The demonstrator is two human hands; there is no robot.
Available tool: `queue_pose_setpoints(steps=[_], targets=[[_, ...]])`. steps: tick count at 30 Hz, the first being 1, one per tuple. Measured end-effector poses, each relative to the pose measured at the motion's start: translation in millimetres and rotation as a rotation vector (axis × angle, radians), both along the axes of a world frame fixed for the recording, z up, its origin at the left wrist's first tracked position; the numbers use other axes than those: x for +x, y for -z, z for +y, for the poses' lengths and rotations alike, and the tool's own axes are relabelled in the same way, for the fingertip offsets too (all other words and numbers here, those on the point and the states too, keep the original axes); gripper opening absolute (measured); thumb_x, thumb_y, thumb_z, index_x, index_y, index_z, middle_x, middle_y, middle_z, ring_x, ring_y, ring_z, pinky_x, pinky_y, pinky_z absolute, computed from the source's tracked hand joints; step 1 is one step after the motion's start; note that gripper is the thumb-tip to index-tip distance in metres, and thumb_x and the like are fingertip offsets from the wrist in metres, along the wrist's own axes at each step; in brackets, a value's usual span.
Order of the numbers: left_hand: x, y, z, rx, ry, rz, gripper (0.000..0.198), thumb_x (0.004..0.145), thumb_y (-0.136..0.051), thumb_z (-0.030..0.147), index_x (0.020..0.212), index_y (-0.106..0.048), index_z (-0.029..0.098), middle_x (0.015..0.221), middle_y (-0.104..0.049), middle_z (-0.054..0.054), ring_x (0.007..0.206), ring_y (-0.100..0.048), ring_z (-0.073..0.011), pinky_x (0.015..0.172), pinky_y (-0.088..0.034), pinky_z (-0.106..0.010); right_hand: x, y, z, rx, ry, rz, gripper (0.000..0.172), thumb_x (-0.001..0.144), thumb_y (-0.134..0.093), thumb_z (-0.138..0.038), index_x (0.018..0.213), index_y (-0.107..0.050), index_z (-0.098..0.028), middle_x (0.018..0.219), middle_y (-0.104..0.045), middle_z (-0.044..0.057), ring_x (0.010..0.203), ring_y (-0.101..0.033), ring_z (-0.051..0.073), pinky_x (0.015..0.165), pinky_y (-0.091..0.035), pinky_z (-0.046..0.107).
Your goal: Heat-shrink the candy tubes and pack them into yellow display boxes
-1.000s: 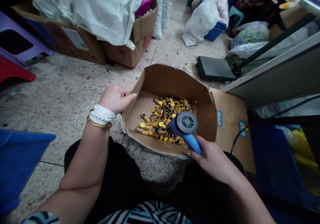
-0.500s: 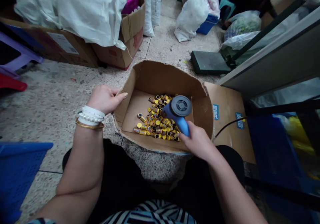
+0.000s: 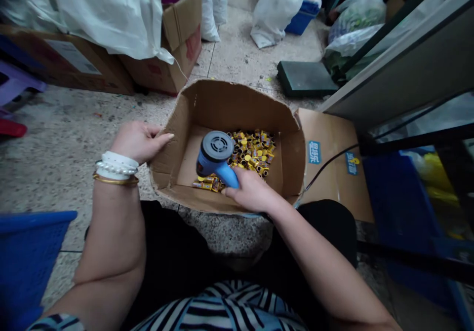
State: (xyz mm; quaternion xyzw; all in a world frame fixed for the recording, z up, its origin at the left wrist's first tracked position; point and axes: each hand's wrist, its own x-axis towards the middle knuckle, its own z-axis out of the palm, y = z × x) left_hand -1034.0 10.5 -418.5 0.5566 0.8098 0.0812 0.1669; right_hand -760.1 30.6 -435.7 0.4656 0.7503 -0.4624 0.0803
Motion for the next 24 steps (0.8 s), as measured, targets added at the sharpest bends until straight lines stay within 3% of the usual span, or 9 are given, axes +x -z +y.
queue_pose_setpoints(steps=[5, 8, 11, 17, 21, 24], targets=[[-4.6, 3.7, -5.5, 0.007, 0.012, 0.014, 0.039, 0.082, -0.05, 0.048, 0.063, -0.065, 0.018, 0.054, -0.055, -0.002, 0.065, -0.053, -0.0179, 0.066, -0.038, -0.03, -17.2, 0.0, 9.8, -0.185, -0.134, -0.01, 0.022, 0.078, -0.061, -0.033, 0.095, -0.054, -0.02, 0.059, -0.058, -0.004, 0.047, -0.054, 0.012, 0.047, -0.038, 0.024], [-11.8, 7.5, -3.4, 0.015, -0.004, -0.025, 0.038, 0.082, -0.05, 0.048, 0.063, -0.066, 0.019, 0.054, -0.057, -0.002, 0.064, -0.053, -0.018, 0.065, -0.038, -0.03, 3.5, -10.5, 13.7, -0.065, -0.228, -0.09, 0.017, 0.075, -0.064, -0.032, 0.085, -0.057, -0.02, 0.065, -0.06, -0.002, 0.053, -0.054, 0.013, 0.05, -0.037, 0.025], [-21.7, 16.5, 3.7, 0.005, -0.004, -0.036, 0.035, 0.08, -0.052, 0.048, 0.063, -0.067, 0.021, 0.055, -0.061, -0.003, 0.065, -0.056, -0.0198, 0.064, -0.038, -0.03, 43.5, -22.8, 18.5, 0.081, -0.224, -0.21, 0.017, 0.075, -0.065, -0.033, 0.084, -0.058, -0.021, 0.07, -0.062, 0.001, 0.06, -0.055, 0.015, 0.055, -0.037, 0.026], [-34.8, 27.6, 12.5, -0.032, -0.032, -0.026, 0.035, 0.082, -0.047, 0.04, 0.062, -0.068, 0.021, 0.067, -0.07, -0.006, 0.073, -0.062, -0.0233, 0.066, -0.042, -0.03, 112.3, -29.0, 34.6, 0.293, 0.128, -0.455, 0.026, 0.08, -0.059, -0.042, 0.093, -0.056, -0.02, 0.062, -0.063, 0.002, 0.052, -0.058, 0.017, 0.053, -0.037, 0.028], [-38.4, 35.2, 13.7, 0.093, -0.12, -0.068, 0.037, 0.085, -0.046, 0.044, 0.092, -0.074, 0.022, 0.094, -0.076, -0.008, 0.088, -0.066, -0.0254, 0.075, -0.046, -0.031, 116.4, -17.3, 42.7, 0.325, 0.416, -0.343, 0.033, 0.084, -0.053, -0.052, 0.094, -0.053, -0.021, 0.06, -0.064, 0.001, 0.054, -0.063, 0.019, 0.055, -0.043, 0.028], [-38.7, 45.1, 18.1, 0.161, -0.188, -0.068, 0.047, 0.085, -0.047, 0.049, 0.118, -0.066, 0.02, 0.109, -0.073, -0.011, 0.099, -0.066, -0.0277, 0.083, -0.048, -0.034, 101.6, -8.5, 46.7, 0.452, 0.419, -0.337, 0.038, 0.083, -0.053, -0.057, 0.095, -0.055, -0.021, 0.061, -0.064, 0.002, 0.058, -0.064, 0.021, 0.058, -0.043, 0.03]])
